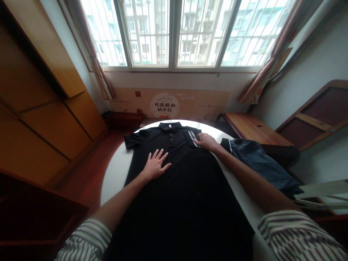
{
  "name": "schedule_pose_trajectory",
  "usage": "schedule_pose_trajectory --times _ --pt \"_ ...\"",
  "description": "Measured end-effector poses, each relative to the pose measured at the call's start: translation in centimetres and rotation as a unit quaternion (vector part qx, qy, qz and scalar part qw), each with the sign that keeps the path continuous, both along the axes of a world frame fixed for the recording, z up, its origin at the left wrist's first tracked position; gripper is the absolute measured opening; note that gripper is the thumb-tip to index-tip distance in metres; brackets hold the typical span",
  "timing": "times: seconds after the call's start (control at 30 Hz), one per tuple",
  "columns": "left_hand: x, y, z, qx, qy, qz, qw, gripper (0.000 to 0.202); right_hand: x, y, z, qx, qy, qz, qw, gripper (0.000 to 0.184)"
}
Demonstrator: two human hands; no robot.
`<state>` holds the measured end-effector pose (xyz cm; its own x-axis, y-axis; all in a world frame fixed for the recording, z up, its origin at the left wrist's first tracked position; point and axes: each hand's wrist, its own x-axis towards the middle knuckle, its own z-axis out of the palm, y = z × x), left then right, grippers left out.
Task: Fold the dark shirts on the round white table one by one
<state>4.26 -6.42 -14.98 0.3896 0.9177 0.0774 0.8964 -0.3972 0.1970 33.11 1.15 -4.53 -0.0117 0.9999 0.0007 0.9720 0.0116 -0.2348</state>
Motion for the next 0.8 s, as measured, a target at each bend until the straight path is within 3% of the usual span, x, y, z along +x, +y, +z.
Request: schedule_pose_trajectory --times 0.07,0.17,0.23,0.33,0.47,0.57,0.67,0.8 --pt "0.0 0.1 -0.1 0.002 0.0 0.002 1.0 0.07 0.2 -5.4 0.1 -0.013 -0.005 0.077 0.997 0.023" --pt "0.0 0.2 -0.3 0.007 -0.001 0.006 1.0 0.07 1.3 -14.6 -0.4 -0.036 -0.012 0.257 0.966 0.032" --pt "0.0 0.2 -0.2 0.008 -0.002 0.006 1.0 0.07 2.5 -20.0 -1.0 -0.073 0.012 0.294 0.953 0.033" --pt "-0.1 0.2 -0.1 0.004 -0.001 0.007 1.0 0.069 4.7 -25.5 -2.0 -0.122 0.048 0.278 0.951 0.027" --pt "0.2 -0.2 0.0 0.009 -0.005 0.018 1.0 0.067 7.7 -29.2 -2.9 -0.178 0.09 0.268 0.943 0.02" --pt "0.3 -0.2 0.5 0.014 -0.036 0.02 0.999 0.062 9.1 -30.7 -3.1 -0.206 0.1 0.283 0.931 0.027" --pt "-0.8 1.1 1.9 0.015 -0.095 0.088 0.991 0.043 9.0 -30.9 -3.5 -0.133 0.108 0.29 0.942 0.035" --pt "-4.9 4.6 4.9 0.04 -0.119 0.282 0.951 0.038 7.4 -29.6 -5.0 0.041 0.109 0.282 0.952 0.035"
